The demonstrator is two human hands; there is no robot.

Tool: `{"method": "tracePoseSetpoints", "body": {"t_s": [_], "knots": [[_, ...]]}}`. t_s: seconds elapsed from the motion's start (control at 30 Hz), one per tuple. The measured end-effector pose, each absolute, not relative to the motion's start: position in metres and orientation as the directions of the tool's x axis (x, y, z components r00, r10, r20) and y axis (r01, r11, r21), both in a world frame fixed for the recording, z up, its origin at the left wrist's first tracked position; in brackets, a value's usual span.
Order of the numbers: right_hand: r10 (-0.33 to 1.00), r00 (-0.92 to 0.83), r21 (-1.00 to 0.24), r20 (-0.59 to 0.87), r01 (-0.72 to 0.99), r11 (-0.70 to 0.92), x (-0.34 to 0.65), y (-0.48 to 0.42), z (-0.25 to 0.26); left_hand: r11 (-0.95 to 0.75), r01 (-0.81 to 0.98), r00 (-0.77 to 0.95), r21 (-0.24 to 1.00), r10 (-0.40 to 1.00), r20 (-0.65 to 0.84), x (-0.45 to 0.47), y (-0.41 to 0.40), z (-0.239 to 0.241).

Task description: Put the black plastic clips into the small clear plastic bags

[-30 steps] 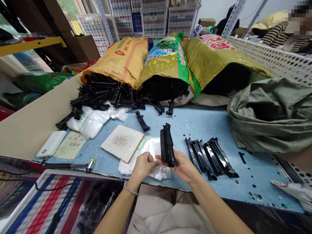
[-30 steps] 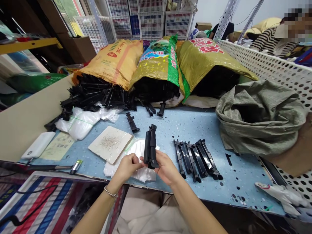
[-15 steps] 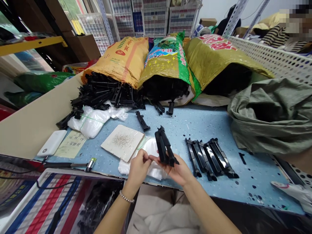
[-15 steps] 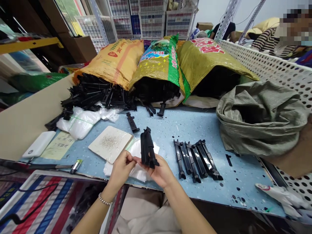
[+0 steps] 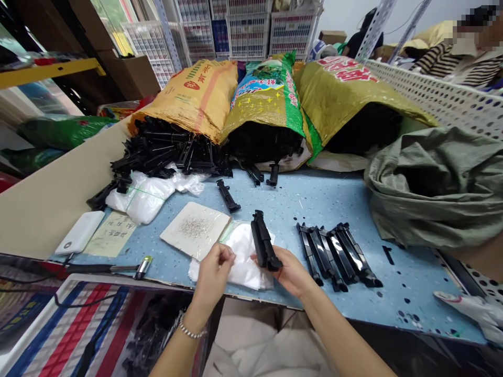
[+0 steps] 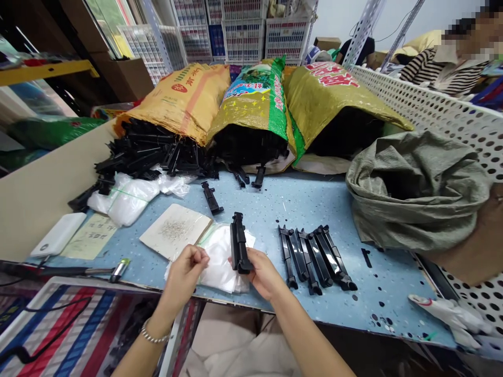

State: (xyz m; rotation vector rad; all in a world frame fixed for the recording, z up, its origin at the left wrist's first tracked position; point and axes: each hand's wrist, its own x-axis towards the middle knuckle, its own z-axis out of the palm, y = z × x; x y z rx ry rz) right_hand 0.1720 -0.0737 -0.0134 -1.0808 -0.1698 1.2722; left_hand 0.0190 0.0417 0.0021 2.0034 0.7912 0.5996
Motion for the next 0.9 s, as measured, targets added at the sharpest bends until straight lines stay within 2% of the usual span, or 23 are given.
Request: {"method": "tracePoseSetpoints", "body": {"t_s": [0.1,0.17,0.2,0.3,0.4,0.47,0.5,0.57,0.7,0.8,0.83,0.9], "knots": [[0.817,0.383,-0.746,-0.431,-0.661,-0.083,0.169,-0.074,-0.01,-0.686,0.431,0.761,0.586,0.625,0.172,0.002,0.045,0.01],[0.82,0.405,-0.752,-0.405,-0.658,-0.047,0.167,-0.083,-0.005,-0.753,0.491,0.793,0.437,0.595,0.134,0.0,0.046,0.007],[0.831,0.39,-0.738,-0.396,-0.674,-0.035,0.165,-0.09,-0.004,-0.76,0.495,0.797,0.42,0.59,0.128,0.001,0.046,0.004],[0.892,0.178,-0.584,-0.416,-0.804,-0.112,0.157,-0.119,-0.008,-0.722,0.448,0.789,0.527,0.596,0.146,0.008,0.049,-0.004],[0.872,-0.117,-0.302,-0.475,-0.909,-0.287,0.146,-0.141,-0.024,-0.657,0.381,0.799,0.65,0.588,0.125,0.01,0.051,-0.002],[0.852,-0.227,-0.145,-0.472,-0.933,-0.329,0.142,-0.141,-0.035,-0.647,0.343,0.821,0.681,0.558,0.117,0.006,0.047,0.005],[0.853,-0.243,-0.109,-0.462,-0.939,-0.327,0.141,-0.137,-0.04,-0.649,0.317,0.839,0.692,0.532,0.114,0.003,0.042,0.008],[0.864,-0.169,-0.188,-0.475,-0.939,-0.287,0.141,-0.125,-0.045,-0.648,0.242,0.889,0.722,0.447,0.103,-0.002,0.027,0.015],[0.845,0.146,-0.513,-0.514,-0.842,-0.166,0.133,-0.102,-0.036,-0.603,0.101,0.975,0.791,0.218,0.041,-0.003,-0.008,0.026],[0.894,0.284,-0.816,-0.346,-0.561,-0.137,0.123,-0.104,-0.016,-0.583,0.104,0.985,0.806,0.175,-0.001,-0.007,-0.02,0.042],[0.929,0.252,-0.893,-0.271,-0.427,-0.145,0.122,-0.109,-0.009,-0.585,0.107,0.983,0.804,0.182,0.002,-0.012,-0.021,0.05],[0.971,0.122,-0.961,-0.204,-0.215,-0.175,0.13,-0.121,0.002,-0.589,0.134,0.977,0.797,0.215,-0.005,-0.034,-0.015,0.069]]}}
